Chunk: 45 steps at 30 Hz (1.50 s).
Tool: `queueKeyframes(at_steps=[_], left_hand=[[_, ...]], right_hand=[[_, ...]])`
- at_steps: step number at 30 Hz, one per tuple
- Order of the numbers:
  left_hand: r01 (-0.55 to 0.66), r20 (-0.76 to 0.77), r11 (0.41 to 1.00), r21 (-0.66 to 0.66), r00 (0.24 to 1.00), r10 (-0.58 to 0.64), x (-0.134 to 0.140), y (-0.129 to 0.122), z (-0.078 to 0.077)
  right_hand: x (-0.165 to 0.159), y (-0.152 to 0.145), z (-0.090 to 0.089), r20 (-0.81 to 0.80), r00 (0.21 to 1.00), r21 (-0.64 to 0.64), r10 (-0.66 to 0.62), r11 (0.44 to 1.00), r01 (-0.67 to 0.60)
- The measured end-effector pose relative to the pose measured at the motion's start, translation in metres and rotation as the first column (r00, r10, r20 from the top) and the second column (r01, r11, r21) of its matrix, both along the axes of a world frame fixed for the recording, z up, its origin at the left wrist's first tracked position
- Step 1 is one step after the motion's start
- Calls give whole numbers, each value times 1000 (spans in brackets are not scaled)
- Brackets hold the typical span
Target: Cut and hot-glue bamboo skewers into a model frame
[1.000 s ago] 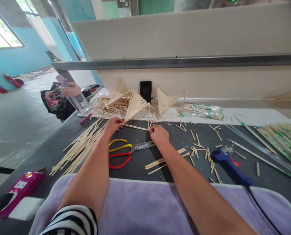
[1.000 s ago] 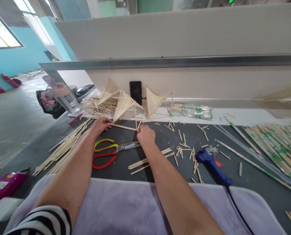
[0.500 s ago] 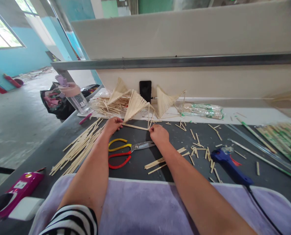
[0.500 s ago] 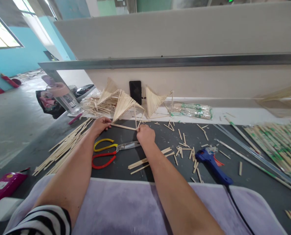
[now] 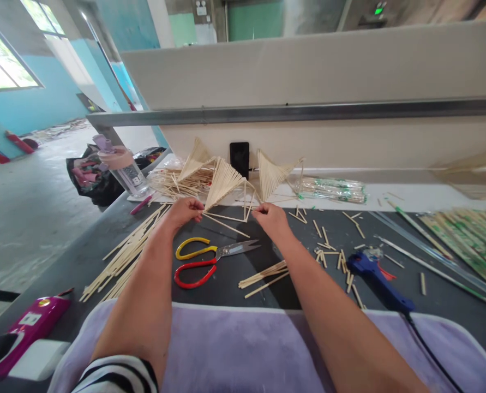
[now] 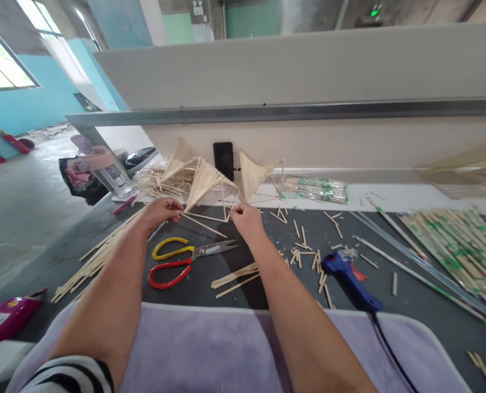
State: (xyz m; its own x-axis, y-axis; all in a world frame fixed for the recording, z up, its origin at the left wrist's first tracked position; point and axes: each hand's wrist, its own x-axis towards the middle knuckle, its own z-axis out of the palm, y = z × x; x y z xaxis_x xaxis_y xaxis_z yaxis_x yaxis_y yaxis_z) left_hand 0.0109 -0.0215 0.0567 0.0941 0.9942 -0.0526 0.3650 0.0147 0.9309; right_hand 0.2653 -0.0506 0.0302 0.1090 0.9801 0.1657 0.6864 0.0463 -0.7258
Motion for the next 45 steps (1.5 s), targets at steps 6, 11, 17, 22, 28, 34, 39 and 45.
queueKeyframes(at_steps=[6, 11, 17, 22, 28, 34, 39, 45], left_hand=[[236, -53, 965, 115, 972, -231, 46, -33, 52], [276, -122, 946, 170, 958, -258, 66, -53, 68], [265, -239, 941, 213, 947, -213, 74, -59, 70], [249, -250, 939, 237, 950, -188, 76, -60, 70], [234, -146, 945, 230, 968, -205, 79, -61, 70], [50, -39, 948, 316, 998, -40, 75, -59, 70], [-32, -50, 948, 317, 998, 50, 72, -56, 70], [126, 202, 972, 201, 965, -167, 85, -66, 73]], right_hand=[[-14, -28, 49, -336, 889, 31, 310, 947, -319], [-29, -45, 64, -653, 708, -92, 268, 900, -426], [-38, -42, 55, -744, 652, -126, 147, 928, -352], [-41, -41, 49, -713, 680, -51, 171, 955, -293], [-39, -41, 51, -719, 670, -7, 186, 962, -275], [-31, -38, 58, -741, 650, 0, 171, 967, -254], [-25, -41, 66, -775, 615, 2, 144, 974, -226], [-26, -48, 73, -849, 480, 118, 222, 964, -238]])
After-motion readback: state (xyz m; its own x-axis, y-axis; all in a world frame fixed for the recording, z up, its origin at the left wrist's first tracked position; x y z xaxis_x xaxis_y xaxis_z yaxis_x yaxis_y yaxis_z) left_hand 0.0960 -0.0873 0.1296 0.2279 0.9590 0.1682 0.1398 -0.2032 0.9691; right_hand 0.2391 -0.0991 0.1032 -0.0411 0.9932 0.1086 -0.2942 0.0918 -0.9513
